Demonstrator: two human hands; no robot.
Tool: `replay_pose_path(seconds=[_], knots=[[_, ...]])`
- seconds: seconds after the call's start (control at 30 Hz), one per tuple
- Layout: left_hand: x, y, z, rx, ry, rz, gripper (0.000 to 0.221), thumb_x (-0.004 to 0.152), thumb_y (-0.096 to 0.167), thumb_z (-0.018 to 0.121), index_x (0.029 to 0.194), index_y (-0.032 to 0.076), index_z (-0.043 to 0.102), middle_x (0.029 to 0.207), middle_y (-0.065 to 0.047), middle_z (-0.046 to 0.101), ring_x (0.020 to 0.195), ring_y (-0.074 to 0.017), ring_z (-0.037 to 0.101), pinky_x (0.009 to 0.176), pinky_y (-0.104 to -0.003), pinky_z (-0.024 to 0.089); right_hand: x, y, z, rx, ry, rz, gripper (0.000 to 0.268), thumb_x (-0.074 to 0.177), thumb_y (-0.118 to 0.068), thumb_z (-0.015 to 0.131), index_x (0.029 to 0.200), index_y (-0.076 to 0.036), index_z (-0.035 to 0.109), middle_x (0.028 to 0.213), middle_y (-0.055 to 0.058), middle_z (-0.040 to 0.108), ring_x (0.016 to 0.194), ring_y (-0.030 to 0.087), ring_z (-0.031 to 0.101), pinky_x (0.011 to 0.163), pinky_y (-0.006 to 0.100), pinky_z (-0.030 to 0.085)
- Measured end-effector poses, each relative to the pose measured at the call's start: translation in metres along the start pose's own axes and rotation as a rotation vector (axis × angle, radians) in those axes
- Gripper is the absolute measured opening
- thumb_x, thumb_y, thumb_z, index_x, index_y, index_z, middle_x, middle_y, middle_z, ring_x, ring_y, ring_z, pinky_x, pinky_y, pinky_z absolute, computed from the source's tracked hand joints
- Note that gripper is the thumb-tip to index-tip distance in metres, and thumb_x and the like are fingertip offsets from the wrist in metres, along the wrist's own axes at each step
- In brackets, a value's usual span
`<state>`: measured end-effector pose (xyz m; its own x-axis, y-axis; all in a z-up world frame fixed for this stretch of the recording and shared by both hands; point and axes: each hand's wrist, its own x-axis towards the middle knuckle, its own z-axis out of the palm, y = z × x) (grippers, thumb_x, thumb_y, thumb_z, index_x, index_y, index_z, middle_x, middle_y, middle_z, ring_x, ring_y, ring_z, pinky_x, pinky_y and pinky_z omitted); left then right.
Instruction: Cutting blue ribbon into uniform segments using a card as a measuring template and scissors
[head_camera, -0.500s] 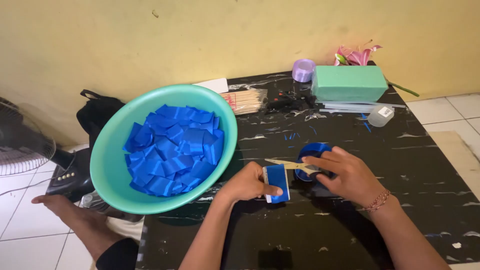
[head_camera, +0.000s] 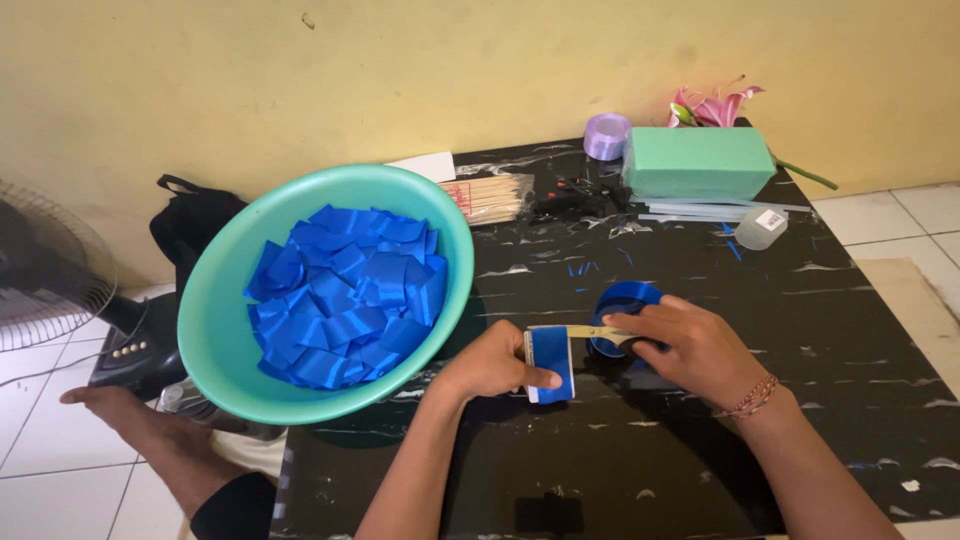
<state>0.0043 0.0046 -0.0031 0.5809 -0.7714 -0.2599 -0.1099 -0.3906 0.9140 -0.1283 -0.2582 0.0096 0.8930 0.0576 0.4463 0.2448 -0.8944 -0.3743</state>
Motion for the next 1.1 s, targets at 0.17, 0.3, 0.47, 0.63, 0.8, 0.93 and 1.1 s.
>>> replay_pose_path(seconds=[0.17, 0.3, 0.47, 0.63, 0.8, 0.93, 1.1], knots=[[0.001, -0.002, 0.003, 0.031, -0.006, -0.024, 0.021, 0.076, 0.014, 0.088, 0.065, 0.002, 0.074, 0.057, -0.008, 0.066, 0.047, -0.0131, 0.058, 0.05, -0.024, 0.046, -0.002, 0.01, 0.0, 0.017, 0.058, 0.019, 0.043, 0.072, -0.001, 0.08, 0.11, -0.022, 0.082, 0.086, 0.004, 0.08, 0.084, 0.026, 0.075, 0.079, 0.037, 0.06], [0.005, -0.003, 0.009, 0.04, -0.016, -0.025, 0.024, 0.076, 0.016, 0.088, 0.064, 0.003, 0.073, 0.056, -0.007, 0.065, 0.046, -0.014, 0.058, 0.05, -0.024, 0.045, 0.0, 0.019, -0.007, 0.099, 0.262, 0.081, 0.049, 0.07, 0.005, 0.084, 0.113, -0.017, 0.08, 0.1, 0.006, 0.08, 0.096, 0.027, 0.075, 0.087, 0.037, 0.059], [-0.006, 0.018, 0.008, 0.067, 0.018, -0.034, 0.014, 0.081, 0.009, 0.082, 0.08, -0.003, 0.076, 0.067, -0.006, 0.069, 0.055, -0.0128, 0.055, 0.059, -0.025, 0.049, -0.001, 0.037, -0.032, 0.118, 0.269, 0.46, 0.055, 0.077, 0.001, 0.081, 0.131, -0.012, 0.073, 0.092, 0.005, 0.074, 0.077, 0.015, 0.057, 0.067, 0.027, 0.048], [-0.009, 0.025, 0.009, -0.01, 0.052, 0.019, 0.015, 0.081, 0.011, 0.083, 0.08, -0.003, 0.076, 0.067, -0.005, 0.069, 0.055, -0.0116, 0.055, 0.057, -0.024, 0.048, -0.018, 0.088, -0.031, -0.097, 0.198, 0.542, 0.058, 0.077, -0.02, 0.085, 0.133, -0.01, 0.073, 0.088, 0.005, 0.07, 0.086, 0.024, 0.049, 0.087, 0.034, 0.044], [-0.012, 0.032, 0.012, -0.098, 0.096, 0.131, 0.008, 0.081, 0.005, 0.081, 0.085, -0.001, 0.077, 0.074, -0.004, 0.073, 0.06, -0.0091, 0.059, 0.06, -0.024, 0.051, -0.025, 0.111, -0.023, -0.018, -0.251, 0.874, 0.101, 0.061, -0.032, 0.091, 0.153, -0.023, 0.051, 0.15, 0.019, 0.04, 0.141, 0.036, 0.04, 0.115, 0.046, 0.038], [-0.008, 0.025, 0.015, -0.151, 0.154, 0.112, 0.013, 0.081, 0.01, 0.084, 0.087, 0.0, 0.077, 0.075, -0.003, 0.072, 0.063, -0.0089, 0.059, 0.066, -0.025, 0.051, -0.018, 0.081, -0.035, 0.211, -0.171, 0.844, 0.09, 0.066, -0.011, 0.086, 0.149, -0.024, 0.054, 0.146, 0.009, 0.039, 0.116, 0.028, 0.05, 0.1, 0.038, 0.046], [-0.007, 0.028, 0.019, -0.215, 0.113, 0.127, 0.016, 0.087, 0.017, 0.085, 0.082, 0.003, 0.079, 0.072, -0.014, 0.075, 0.063, -0.0172, 0.07, 0.065, -0.029, 0.054, -0.005, 0.047, -0.007, 0.344, 0.37, 0.434, 0.027, 0.089, -0.013, 0.082, 0.115, -0.016, 0.078, 0.099, 0.005, 0.07, 0.082, 0.018, 0.062, 0.077, 0.029, 0.05]])
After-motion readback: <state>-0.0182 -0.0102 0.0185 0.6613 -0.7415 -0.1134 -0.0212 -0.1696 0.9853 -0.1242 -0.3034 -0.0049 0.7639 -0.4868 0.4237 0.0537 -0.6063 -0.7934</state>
